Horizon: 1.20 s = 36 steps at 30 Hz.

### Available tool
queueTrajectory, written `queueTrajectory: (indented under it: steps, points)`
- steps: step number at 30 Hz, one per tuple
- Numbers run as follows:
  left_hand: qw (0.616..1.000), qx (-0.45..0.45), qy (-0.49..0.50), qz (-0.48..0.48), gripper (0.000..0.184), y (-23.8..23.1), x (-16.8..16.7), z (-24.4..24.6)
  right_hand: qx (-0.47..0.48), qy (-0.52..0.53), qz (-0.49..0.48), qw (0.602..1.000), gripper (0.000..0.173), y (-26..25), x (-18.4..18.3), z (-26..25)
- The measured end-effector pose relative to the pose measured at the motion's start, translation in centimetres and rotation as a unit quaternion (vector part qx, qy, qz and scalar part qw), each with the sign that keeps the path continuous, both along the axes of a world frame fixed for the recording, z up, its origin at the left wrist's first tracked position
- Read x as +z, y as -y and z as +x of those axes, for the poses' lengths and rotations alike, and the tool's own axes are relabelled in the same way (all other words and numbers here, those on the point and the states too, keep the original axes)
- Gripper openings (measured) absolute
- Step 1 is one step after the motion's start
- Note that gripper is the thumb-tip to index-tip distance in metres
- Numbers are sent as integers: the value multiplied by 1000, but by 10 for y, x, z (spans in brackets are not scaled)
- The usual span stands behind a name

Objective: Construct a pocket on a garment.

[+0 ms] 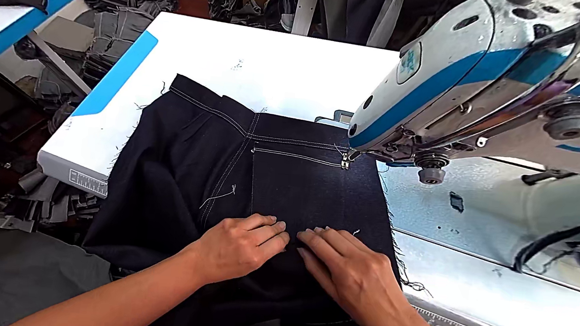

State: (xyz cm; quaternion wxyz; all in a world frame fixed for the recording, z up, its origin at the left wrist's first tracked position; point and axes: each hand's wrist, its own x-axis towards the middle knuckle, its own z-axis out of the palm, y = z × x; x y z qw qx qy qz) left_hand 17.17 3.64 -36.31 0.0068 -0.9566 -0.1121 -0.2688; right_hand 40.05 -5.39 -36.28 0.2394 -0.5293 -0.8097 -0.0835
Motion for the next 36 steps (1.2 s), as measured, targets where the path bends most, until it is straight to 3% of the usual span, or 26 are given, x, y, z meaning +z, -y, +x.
queueTrajectory:
  steps: [2,8,12,15,18,21,24,28,31,36]
  points:
    - [999,2,33,3,17,-5,-3,5,-5,-18,-10,1000,29,-7,4,2]
    - [979,87,38,-179,25,-20,6,33,-29,-69,-80,994,25,-28,21,8]
    - [955,59,47,-288,23,-29,15,38,-53,-109,-133,984,23,-34,28,12]
    - [948,61,84,-300,16,-28,10,41,-57,-122,-151,979,22,-35,28,14]
    - [961,63,134,-233,9,-22,4,44,-62,-136,-168,974,21,-36,30,15]
    - [985,27,162,-46,10,-17,0,40,-63,-161,-195,965,17,-36,32,18]
    - [987,3,129,97,18,-11,-3,35,-65,-155,-194,966,19,-33,34,17]
    - [985,15,128,116,19,-10,-5,35,-67,-121,-143,980,27,-30,29,12]
    - [990,16,133,54,15,-11,-5,34,-63,-102,-104,987,29,-29,24,10]
    - [966,74,111,-223,22,-14,12,30,-45,-69,-45,996,29,-24,19,6]
